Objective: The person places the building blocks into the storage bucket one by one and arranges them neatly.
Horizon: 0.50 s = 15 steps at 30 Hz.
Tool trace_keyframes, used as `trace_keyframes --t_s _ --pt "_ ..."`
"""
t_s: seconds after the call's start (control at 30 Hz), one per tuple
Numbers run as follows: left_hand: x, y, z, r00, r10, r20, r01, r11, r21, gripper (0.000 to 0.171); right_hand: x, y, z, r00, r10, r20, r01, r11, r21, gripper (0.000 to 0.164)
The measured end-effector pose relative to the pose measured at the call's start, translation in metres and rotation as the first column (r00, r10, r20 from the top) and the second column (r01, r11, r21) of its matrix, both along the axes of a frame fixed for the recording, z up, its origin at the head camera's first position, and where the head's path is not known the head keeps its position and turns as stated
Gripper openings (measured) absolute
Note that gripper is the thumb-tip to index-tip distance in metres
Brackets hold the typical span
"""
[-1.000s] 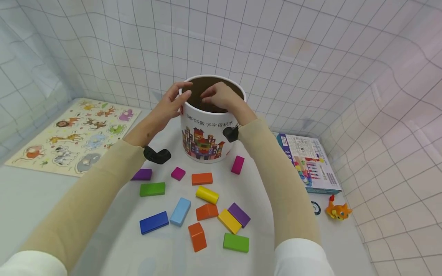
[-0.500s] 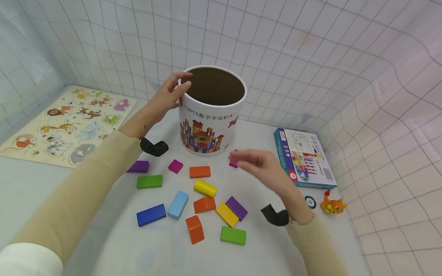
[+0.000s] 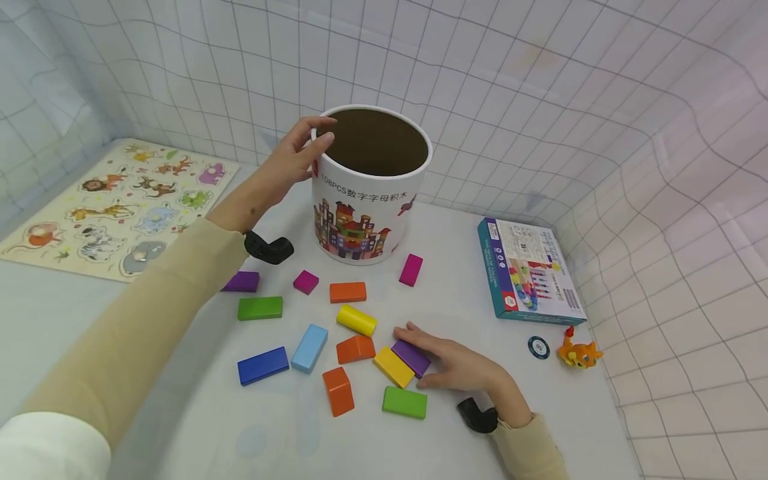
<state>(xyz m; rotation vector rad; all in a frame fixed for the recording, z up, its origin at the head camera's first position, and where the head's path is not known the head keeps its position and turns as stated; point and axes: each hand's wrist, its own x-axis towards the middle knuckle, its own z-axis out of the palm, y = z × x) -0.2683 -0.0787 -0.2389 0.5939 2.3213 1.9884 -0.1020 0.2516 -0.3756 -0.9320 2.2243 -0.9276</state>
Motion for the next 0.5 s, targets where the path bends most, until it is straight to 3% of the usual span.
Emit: trace_keyframes --t_s 0.13,0.27,0.4,0.5 --pt "0.009 0.0 0.007 1.0 0.005 0.003 -0.005 1.0 -0.01 0.047 -0.002 -0.004 -0.002 0.997 -0.036 -0.074 0.039 0.998 0.043 0.072" --pt "0.012 0.0 0.01 1.0 0.0 0.008 0.0 1.0 -0.005 0.047 -0.005 -0.004 -0.002 0.993 -0.091 -0.081 0.094 0.995 0.039 0.071" --pt "0.012 0.001 0.01 1.0 -0.01 0.009 0.01 1.0 -0.003 0.047 -0.011 -0.002 0.004 0.992 -0.126 -0.017 0.125 0.991 -0.057 0.07" --pt "0.01 0.0 0.007 1.0 -0.003 0.017 0.003 1.0 -0.008 0.047 -0.019 -0.003 0.019 0.992 -0.119 0.044 0.125 0.976 -0.176 0.068"
